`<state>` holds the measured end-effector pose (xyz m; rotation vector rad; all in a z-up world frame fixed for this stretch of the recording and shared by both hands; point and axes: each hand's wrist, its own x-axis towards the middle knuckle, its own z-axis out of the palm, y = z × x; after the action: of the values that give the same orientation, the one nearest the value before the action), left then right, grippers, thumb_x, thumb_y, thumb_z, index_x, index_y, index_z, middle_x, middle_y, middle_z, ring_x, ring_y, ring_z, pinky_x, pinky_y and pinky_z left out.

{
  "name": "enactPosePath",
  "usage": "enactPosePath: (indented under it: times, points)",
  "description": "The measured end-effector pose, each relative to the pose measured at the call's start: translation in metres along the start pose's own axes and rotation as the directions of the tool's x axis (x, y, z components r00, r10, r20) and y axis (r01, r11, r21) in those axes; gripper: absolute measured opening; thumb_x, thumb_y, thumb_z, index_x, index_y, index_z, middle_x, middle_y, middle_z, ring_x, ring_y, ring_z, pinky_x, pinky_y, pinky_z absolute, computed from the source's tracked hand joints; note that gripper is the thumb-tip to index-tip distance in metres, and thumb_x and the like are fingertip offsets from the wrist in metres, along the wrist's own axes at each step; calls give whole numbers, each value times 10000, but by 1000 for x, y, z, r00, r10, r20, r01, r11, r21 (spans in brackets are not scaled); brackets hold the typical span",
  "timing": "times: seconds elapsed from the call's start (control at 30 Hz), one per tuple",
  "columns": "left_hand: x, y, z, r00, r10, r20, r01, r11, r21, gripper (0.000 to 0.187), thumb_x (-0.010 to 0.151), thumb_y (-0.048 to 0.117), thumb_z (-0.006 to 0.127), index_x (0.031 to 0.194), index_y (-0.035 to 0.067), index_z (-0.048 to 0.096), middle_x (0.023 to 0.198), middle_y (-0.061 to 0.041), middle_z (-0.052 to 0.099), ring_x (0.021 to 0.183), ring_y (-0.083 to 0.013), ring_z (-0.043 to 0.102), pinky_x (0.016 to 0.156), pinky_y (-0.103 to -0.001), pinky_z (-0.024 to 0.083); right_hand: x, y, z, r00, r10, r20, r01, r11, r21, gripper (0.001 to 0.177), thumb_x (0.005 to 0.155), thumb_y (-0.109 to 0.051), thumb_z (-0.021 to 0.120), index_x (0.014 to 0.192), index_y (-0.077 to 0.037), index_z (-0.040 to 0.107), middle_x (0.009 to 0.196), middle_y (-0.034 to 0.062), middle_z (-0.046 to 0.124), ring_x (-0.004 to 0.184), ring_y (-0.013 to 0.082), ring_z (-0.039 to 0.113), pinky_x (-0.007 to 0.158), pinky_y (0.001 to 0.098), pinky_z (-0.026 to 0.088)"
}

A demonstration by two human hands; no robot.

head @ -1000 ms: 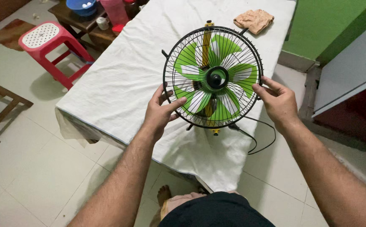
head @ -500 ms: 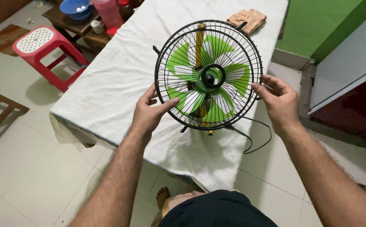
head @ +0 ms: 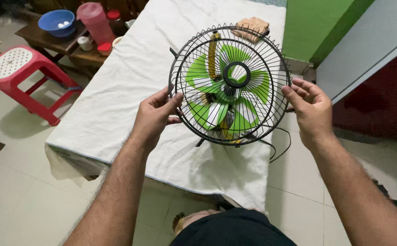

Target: The person disassembles a small green table fan by hand. They remove the front wire cage, then detach the fan blades from the motor hub, leaving the components on a white cloth.

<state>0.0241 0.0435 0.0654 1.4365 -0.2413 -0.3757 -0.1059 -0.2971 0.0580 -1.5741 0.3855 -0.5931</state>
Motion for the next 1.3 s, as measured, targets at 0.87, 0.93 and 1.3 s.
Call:
enactPosePath:
  times: [0.87,0.93,1.3]
  points:
    - [85,49,-114,898,320,301,-395,889,232,465,1010,72,610,1469,67,539,1129,-48,711,1008,-110,673,790,-302,647,-4,-82,49,926,-277,255,358,860,-364,421,940,137,517,1305,14,684,1226,94,669,1156,144,638,1060,261,515]
    - [86,58,-113,897,342,279,-413,874,256,385,1026,95,587,1407,44,606,1093,-50,743,987,-103,709,786,-290,644,0,-86,49,926,-294,238,370,832,-412,366,952,112,527,1249,5,711,1188,92,675,1096,150,642,992,270,537]
    - [102,112,-110,804,554,218,-581,651,489,167,1022,208,689,1047,78,791,984,-40,687,800,-111,655,684,-264,560,11,-118,61,859,-469,207,508,728,-461,202,1083,-129,638,1176,26,725,1221,111,641,1062,163,654,939,295,582]
